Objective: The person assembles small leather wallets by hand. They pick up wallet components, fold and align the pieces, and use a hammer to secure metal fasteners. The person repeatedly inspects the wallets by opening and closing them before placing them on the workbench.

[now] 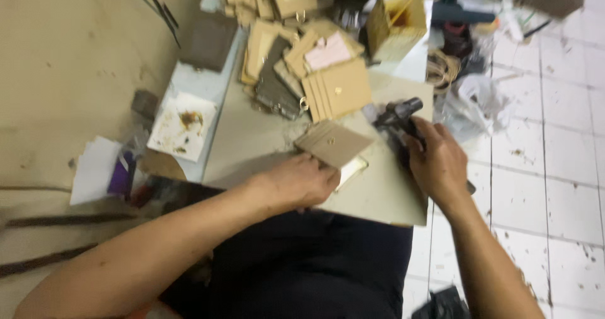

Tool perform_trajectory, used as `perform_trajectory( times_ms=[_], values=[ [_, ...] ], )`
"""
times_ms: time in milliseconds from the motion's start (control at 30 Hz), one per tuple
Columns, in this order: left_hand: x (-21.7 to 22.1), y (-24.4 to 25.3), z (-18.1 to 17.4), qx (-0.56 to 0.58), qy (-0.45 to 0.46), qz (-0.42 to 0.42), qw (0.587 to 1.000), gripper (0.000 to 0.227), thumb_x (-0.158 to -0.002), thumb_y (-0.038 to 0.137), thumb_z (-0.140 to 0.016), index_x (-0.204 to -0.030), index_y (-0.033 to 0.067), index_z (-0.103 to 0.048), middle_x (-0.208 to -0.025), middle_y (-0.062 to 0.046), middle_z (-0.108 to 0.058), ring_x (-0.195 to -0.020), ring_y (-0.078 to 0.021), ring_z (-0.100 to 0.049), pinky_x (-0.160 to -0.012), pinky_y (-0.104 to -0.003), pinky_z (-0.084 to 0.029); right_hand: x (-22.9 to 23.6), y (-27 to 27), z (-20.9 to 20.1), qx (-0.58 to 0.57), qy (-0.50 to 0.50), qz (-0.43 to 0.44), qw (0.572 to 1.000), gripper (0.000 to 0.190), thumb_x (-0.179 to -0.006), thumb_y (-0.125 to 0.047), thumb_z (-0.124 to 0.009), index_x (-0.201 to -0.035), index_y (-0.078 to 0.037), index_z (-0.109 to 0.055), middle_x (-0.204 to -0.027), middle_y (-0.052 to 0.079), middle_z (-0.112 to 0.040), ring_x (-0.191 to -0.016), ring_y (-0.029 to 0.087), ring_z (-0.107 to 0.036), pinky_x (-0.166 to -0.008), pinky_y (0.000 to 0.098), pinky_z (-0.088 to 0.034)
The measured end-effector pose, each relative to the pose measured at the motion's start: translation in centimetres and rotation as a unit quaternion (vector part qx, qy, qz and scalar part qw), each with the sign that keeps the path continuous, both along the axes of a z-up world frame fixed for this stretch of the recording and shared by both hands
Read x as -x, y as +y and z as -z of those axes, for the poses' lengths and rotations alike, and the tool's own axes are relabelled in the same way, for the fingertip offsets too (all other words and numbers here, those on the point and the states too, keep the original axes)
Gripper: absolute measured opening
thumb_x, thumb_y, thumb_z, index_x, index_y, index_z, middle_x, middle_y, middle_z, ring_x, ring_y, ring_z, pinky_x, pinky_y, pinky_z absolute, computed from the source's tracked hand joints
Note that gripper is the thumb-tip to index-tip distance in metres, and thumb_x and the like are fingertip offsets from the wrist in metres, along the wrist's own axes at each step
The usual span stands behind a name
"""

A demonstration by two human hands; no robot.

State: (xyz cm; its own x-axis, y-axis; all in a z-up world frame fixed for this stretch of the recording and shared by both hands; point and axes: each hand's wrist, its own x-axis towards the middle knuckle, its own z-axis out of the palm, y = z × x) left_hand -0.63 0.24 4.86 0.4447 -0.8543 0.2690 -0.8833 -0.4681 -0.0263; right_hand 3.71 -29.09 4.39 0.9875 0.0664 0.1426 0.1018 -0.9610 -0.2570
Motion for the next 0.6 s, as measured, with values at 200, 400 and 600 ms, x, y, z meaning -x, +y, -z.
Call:
perform_trajectory(
  times_ms=[200, 400, 600],
  values=[
    [-0.5, 1.9, -1.9, 0.069, -0.131, 0.053, 0.988, 0.021, -0.093, 0.004, -0.056, -0.109, -0.0016, -0.068, -0.089, -0.017, -0.070, -0.078, -0.0336, -0.072, -0.073, -0.040, -0.056, -1.3, 0.9, 0.9, -0.015, -0.007, 0.033, 0.999, 0.033, -0.101, -0.033, -0.065, -0.134, -0.024, -0.064, -0.103, 0.014, -0.067, -0.101, 0.042, -0.069, -0.083, 0.0557, -0.057],
    [2.4, -0.1, -8.2, 0.479, 0.253, -0.155, 0.826, 0.030, -0.085, -0.002, -0.063, -0.113, 0.0006, -0.072, -0.100, -0.007, -0.078, -0.086, -0.0167, -0.075, -0.078, -0.028, -0.061, 4.1, 4.2, -4.6, -0.318, -0.177, -0.134, 0.922, 0.033, -0.110, -0.017, -0.038, -0.125, -0.003, -0.065, -0.122, 0.011, -0.068, -0.118, 0.027, -0.061, -0.108, 0.0386, -0.040],
    [4.8, -3.2, -9.2, 0.592, 0.447, -0.173, 0.648, 0.023, -0.093, 0.002, -0.065, -0.114, -0.0004, -0.074, -0.101, -0.006, -0.082, -0.089, -0.0070, -0.074, -0.084, -0.020, -0.060, 7.3, 6.6, -6.0, -0.544, -0.073, -0.127, 0.826, 0.025, -0.105, -0.021, -0.052, -0.110, -0.002, -0.067, -0.109, 0.006, -0.065, -0.107, 0.015, -0.060, -0.098, 0.0286, -0.045]
  ],
)
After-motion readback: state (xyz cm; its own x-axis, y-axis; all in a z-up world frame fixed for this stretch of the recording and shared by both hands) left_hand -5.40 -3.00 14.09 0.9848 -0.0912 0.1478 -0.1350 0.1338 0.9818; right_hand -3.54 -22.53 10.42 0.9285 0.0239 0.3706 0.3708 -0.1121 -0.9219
